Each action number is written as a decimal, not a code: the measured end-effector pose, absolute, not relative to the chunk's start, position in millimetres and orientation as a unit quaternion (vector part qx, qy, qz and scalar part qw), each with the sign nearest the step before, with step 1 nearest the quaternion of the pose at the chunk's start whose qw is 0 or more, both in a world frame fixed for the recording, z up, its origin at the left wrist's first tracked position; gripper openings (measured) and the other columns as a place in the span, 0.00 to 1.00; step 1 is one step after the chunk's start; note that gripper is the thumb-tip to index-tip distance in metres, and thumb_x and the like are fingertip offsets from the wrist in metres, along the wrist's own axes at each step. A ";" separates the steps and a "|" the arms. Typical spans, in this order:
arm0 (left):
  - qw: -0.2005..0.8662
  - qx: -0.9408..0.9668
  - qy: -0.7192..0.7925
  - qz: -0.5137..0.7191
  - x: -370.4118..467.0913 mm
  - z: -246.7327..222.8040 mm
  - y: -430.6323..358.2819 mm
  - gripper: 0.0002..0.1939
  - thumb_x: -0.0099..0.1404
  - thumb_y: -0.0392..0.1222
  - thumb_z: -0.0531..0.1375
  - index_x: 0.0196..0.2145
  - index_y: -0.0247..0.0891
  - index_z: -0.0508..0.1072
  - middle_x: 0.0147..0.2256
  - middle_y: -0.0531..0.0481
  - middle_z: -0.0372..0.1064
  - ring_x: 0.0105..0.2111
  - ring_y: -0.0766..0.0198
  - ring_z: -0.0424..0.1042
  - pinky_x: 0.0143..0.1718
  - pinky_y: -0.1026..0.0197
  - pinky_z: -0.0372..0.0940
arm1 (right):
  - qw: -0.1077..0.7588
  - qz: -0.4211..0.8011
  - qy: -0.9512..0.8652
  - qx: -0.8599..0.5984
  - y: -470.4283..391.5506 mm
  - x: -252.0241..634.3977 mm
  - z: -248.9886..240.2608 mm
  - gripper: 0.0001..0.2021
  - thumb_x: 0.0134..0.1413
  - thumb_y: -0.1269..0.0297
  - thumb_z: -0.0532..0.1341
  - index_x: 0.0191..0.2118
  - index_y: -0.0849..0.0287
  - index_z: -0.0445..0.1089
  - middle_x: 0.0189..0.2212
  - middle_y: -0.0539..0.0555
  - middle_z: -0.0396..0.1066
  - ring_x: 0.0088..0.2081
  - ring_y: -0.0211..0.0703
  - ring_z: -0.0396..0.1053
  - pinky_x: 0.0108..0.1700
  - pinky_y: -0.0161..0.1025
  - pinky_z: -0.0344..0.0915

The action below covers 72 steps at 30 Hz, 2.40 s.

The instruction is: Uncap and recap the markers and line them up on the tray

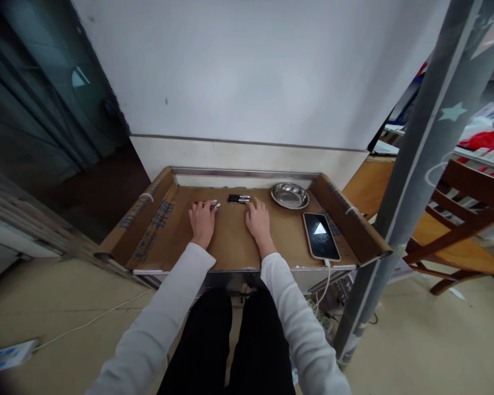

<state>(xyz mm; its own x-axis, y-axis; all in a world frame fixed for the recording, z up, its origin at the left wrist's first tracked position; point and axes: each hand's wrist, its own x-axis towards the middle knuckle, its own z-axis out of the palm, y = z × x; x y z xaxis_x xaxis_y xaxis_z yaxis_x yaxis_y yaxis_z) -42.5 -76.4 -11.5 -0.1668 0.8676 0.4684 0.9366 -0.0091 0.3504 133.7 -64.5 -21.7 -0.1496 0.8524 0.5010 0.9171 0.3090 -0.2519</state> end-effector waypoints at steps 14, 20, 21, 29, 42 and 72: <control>0.061 -0.593 -0.714 -0.367 -32.2 -21.6 -58.6 0.11 0.63 0.28 0.46 0.43 0.28 0.62 0.45 0.35 0.58 0.44 0.56 0.63 0.46 0.55 0.60 | 0.224 -0.096 -0.736 -0.632 -61.4 132.2 -21.2 0.15 0.55 0.70 0.50 0.48 0.58 0.66 0.47 0.61 0.62 0.47 0.50 0.57 0.46 0.43 0.55; 0.056 -0.736 -0.596 -0.315 -18.4 -20.0 -56.3 0.12 0.62 0.29 0.48 0.43 0.32 0.63 0.42 0.41 0.61 0.43 0.58 0.63 0.46 0.57 0.60 | 0.238 -0.108 -0.733 -0.628 -59.9 130.6 -20.9 0.15 0.56 0.70 0.49 0.48 0.60 0.64 0.43 0.60 0.63 0.44 0.49 0.58 0.43 0.42 0.54; 0.054 -0.749 -0.585 -0.306 -15.9 -20.4 -54.6 0.12 0.63 0.30 0.48 0.44 0.33 0.63 0.42 0.41 0.61 0.43 0.58 0.63 0.46 0.57 0.60 | 0.238 -0.108 -0.732 -0.629 -59.8 130.5 -21.3 0.15 0.56 0.70 0.49 0.49 0.60 0.63 0.43 0.60 0.63 0.44 0.49 0.58 0.43 0.42 0.54; 0.027 -0.760 -0.571 -0.310 -7.9 -19.8 -31.7 0.08 0.65 0.35 0.50 0.38 0.34 0.67 0.39 0.42 0.63 0.42 0.58 0.63 0.46 0.56 0.59 | 0.213 -0.098 -0.735 -0.637 -59.2 131.4 -21.2 0.11 0.59 0.65 0.49 0.42 0.60 0.66 0.41 0.60 0.64 0.43 0.49 0.58 0.43 0.42 0.53; -0.106 -0.825 -0.423 -0.359 -14.4 -17.7 -38.0 0.07 0.65 0.34 0.51 0.40 0.38 0.66 0.41 0.47 0.65 0.42 0.63 0.67 0.45 0.59 0.62 | 0.244 -0.076 -0.753 -0.606 -60.1 132.7 -16.7 0.12 0.62 0.65 0.47 0.42 0.58 0.66 0.38 0.56 0.70 0.41 0.46 0.62 0.42 0.40 0.50; 0.006 -0.809 -0.504 -0.302 -14.9 -16.4 -62.1 0.11 0.66 0.43 0.51 0.41 0.39 0.69 0.41 0.47 0.67 0.43 0.59 0.62 0.46 0.56 0.54 | 0.223 -0.130 -0.725 -0.639 -77.4 139.0 -13.5 0.13 0.62 0.62 0.47 0.42 0.56 0.68 0.38 0.58 0.68 0.41 0.47 0.62 0.41 0.41 0.51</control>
